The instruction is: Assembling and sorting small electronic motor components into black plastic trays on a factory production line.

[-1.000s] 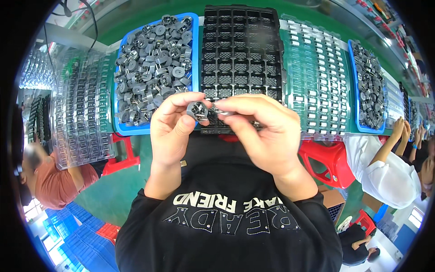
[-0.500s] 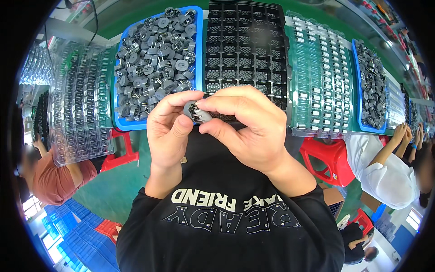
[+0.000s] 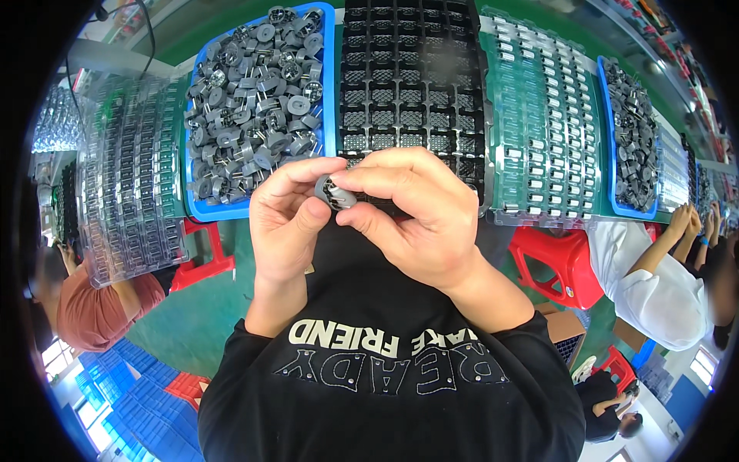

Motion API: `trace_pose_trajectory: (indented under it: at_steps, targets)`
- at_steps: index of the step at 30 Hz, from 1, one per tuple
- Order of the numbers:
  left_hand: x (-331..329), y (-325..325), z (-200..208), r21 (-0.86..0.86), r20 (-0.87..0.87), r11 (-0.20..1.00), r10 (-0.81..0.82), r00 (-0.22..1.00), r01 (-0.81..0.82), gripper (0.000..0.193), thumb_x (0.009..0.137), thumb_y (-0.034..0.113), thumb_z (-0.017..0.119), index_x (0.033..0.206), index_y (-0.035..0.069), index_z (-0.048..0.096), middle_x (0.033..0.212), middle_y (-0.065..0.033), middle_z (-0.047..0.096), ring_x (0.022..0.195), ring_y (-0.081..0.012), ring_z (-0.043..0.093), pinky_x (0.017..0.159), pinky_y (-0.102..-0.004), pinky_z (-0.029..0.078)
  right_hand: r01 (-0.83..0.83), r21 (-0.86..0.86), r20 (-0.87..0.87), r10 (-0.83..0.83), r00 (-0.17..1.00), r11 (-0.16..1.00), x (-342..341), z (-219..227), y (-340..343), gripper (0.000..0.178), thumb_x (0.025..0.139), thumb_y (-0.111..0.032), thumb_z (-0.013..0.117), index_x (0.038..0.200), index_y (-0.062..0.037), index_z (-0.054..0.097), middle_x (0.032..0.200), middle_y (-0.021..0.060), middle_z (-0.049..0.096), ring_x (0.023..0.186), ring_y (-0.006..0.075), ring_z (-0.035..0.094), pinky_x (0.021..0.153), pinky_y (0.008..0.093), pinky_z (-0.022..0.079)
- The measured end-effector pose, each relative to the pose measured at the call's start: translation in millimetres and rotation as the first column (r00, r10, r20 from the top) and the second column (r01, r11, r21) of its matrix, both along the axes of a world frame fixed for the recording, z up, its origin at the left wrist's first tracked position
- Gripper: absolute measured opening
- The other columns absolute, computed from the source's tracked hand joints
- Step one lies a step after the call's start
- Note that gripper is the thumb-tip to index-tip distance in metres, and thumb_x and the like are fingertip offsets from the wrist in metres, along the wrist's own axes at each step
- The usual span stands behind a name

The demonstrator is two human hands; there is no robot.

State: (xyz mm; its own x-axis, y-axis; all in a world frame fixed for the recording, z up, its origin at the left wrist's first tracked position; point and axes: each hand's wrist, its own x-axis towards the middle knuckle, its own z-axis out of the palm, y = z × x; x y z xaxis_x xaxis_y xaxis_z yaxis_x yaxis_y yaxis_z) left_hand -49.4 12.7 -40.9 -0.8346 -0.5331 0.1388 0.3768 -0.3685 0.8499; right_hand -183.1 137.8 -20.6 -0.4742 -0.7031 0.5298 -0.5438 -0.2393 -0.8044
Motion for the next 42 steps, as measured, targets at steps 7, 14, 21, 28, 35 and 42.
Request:
trace_pose_trajectory:
  at_steps: [7, 14, 21, 28, 35, 42]
  targets:
    - [3.1, 19.2, -9.8, -0.123, 0.119, 0.986, 0.128, 0.985, -0.113, 0.034, 0.091, -0.002, 0.077, 0.123, -0.004, 0.067, 0.115, -0.0081, 0.072, 0.089, -0.0077, 0.063, 0.083, -0.0261, 0.056, 0.036, 0.027, 0.392, -0.043, 0.919, 0.999, 12.4, -5.5, 13.5, 0.020, 0.080, 0.008, 0.079, 0.097, 0.0034, 0.070, 0.102, 0.0148, 0.070, 0.094, 0.0186, 0.067, 0.081, 0.0302, 0.055]
    - [10.9, -28.6, 3.3, -0.973, 0.147, 0.226, 0.747, 0.649, -0.040, 0.051, 0.071, 0.007, 0.088, 0.120, 0.009, 0.073, 0.116, -0.0120, 0.071, 0.100, -0.0289, 0.067, 0.089, -0.0383, 0.054, 0.150, 0.401, -0.124, -0.108, 0.986, 0.904, -33.8, -7.5, 34.4, 0.014, 0.078, 0.003, 0.077, 0.089, -0.0012, 0.069, 0.092, 0.0094, 0.070, 0.089, 0.0224, 0.068, 0.076, 0.0310, 0.052]
    - [19.8, -62.0, -3.9, -0.988, 0.153, 0.132, 0.811, 0.565, 0.079, 0.034, 0.077, 0.009, 0.086, 0.108, 0.005, 0.075, 0.113, -0.0126, 0.069, 0.106, -0.0326, 0.065, 0.093, -0.0414, 0.052, 0.220, 0.492, -0.484, 0.054, 0.874, 0.842, -10.2, -23.3, 20.7, 0.012, 0.080, -0.009, 0.075, 0.089, -0.0088, 0.066, 0.091, 0.0068, 0.064, 0.090, 0.0283, 0.063, 0.082, 0.0400, 0.049]
    - [35.1, -72.7, -7.7, -0.957, 0.235, 0.288, 0.832, 0.502, -0.028, 0.028, 0.093, 0.005, 0.072, 0.120, 0.005, 0.074, 0.100, -0.0069, 0.073, 0.075, -0.0129, 0.062, 0.070, -0.0260, 0.051, 0.225, 0.425, -0.388, -0.048, 0.920, 0.877, -33.7, -10.8, 36.8, 0.019, 0.082, -0.011, 0.076, 0.100, -0.0072, 0.071, 0.096, 0.0092, 0.068, 0.093, 0.0310, 0.065, 0.085, 0.0405, 0.052]
    - [28.8, -71.4, -8.6, -0.963, -0.018, 0.137, 0.827, 0.562, -0.232, 0.028, 0.096, 0.007, 0.070, 0.123, 0.001, 0.071, 0.115, -0.0086, 0.073, 0.090, -0.0131, 0.064, 0.077, -0.0265, 0.051, 0.527, 0.648, -0.281, -0.470, 0.837, 0.550, -121.3, -29.1, 90.0, 0.026, 0.079, -0.016, 0.082, 0.098, -0.0042, 0.070, 0.089, 0.0112, 0.068, 0.084, 0.0253, 0.066, 0.078, 0.0375, 0.053]
    - [0.3, -36.2, -10.6, -0.098, 0.013, 0.975, 0.201, 0.980, -0.199, 0.041, 0.095, 0.009, 0.073, 0.132, -0.003, 0.059, 0.133, -0.0212, 0.063, 0.100, -0.0219, 0.069, 0.087, -0.0345, 0.060, 0.509, 0.718, -0.229, -0.530, 0.817, 0.475, -129.7, -29.5, 87.6, 0.022, 0.078, -0.017, 0.081, 0.090, -0.0053, 0.067, 0.075, 0.0025, 0.057, 0.073, 0.0145, 0.057, 0.068, 0.0313, 0.046]
